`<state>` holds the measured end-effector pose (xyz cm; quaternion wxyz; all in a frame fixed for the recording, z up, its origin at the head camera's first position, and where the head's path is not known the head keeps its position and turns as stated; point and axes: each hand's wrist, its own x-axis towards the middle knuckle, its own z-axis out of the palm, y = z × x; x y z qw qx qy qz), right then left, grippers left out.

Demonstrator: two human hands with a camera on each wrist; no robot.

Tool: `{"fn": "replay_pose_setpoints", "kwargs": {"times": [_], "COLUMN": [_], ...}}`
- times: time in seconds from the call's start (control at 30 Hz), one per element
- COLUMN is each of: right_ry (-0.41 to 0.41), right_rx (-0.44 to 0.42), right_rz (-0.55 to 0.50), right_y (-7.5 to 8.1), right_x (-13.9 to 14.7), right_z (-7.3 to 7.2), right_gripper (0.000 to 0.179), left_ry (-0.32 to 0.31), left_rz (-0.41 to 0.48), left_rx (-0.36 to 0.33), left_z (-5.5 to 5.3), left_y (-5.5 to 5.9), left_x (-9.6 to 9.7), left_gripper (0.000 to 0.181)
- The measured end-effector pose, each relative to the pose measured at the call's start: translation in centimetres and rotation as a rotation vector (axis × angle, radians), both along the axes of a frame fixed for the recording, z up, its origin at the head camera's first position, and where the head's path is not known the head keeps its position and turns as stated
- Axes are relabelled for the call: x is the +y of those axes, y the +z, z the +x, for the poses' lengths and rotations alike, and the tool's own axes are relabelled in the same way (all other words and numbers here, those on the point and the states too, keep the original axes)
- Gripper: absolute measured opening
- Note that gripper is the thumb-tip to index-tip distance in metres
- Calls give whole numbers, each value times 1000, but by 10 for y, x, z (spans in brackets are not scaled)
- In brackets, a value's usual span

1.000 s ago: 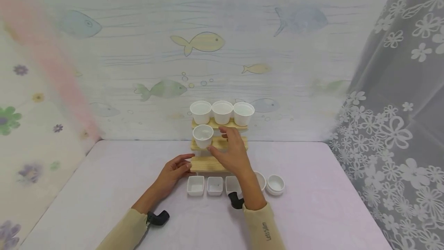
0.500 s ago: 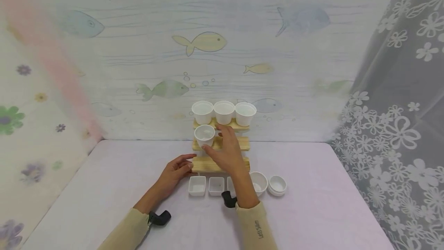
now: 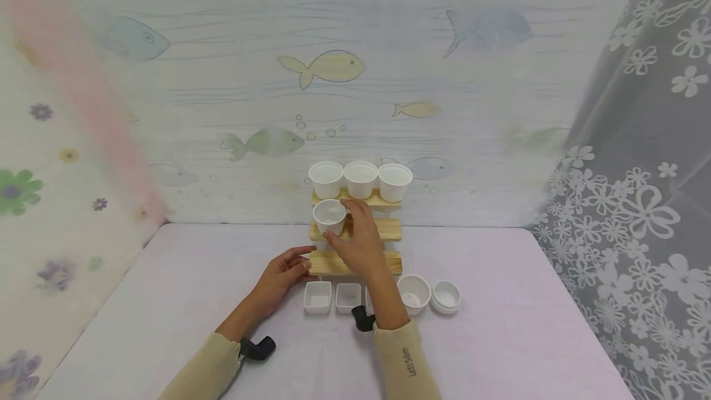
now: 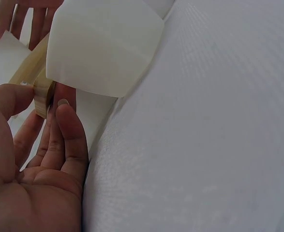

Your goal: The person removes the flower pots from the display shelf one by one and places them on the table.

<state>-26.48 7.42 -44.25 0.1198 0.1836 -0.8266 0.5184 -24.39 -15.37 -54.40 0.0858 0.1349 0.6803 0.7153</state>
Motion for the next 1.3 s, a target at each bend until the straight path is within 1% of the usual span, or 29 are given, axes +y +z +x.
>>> {"fn": "replay_pose_setpoints", "kwargs": {"times": [0.17,0.33,0.43,0.6,0.7,0.87,1.13,1.3], "right_ry": [10,7,-7,-53,-75,-69,-70,-61], "right_rx": [13,36,39,2,-5,6,3,4], "right_rz": [-13,-30,-32,-14,2,-7,-17,-40], "right_y": [-1,1,0,-3,-4,-5,-7,-7], "right_x": [-3,-7,-9,-12,-14,-18,-18,-18], "right_z": [0,2,2,3,2,4,4,5], "right_gripper": [71,68,71,78,79,77,72,73], "left_ry": [3,7,3,2,5,10,2,5], "left_rz": [0,-6,-2,9,3,-15,4,1], "left_rx": [9,11,9,6,6,6,28,15], "left_z": [1,2,2,2,2,3,3,4], "left_y": [1,-1,-1,-1,-1,-2,-3,-2], "left_x": [0,-1,-1,0,0,1,1,1], "left_gripper": [44,43,43,43,44,45,45,45]}}
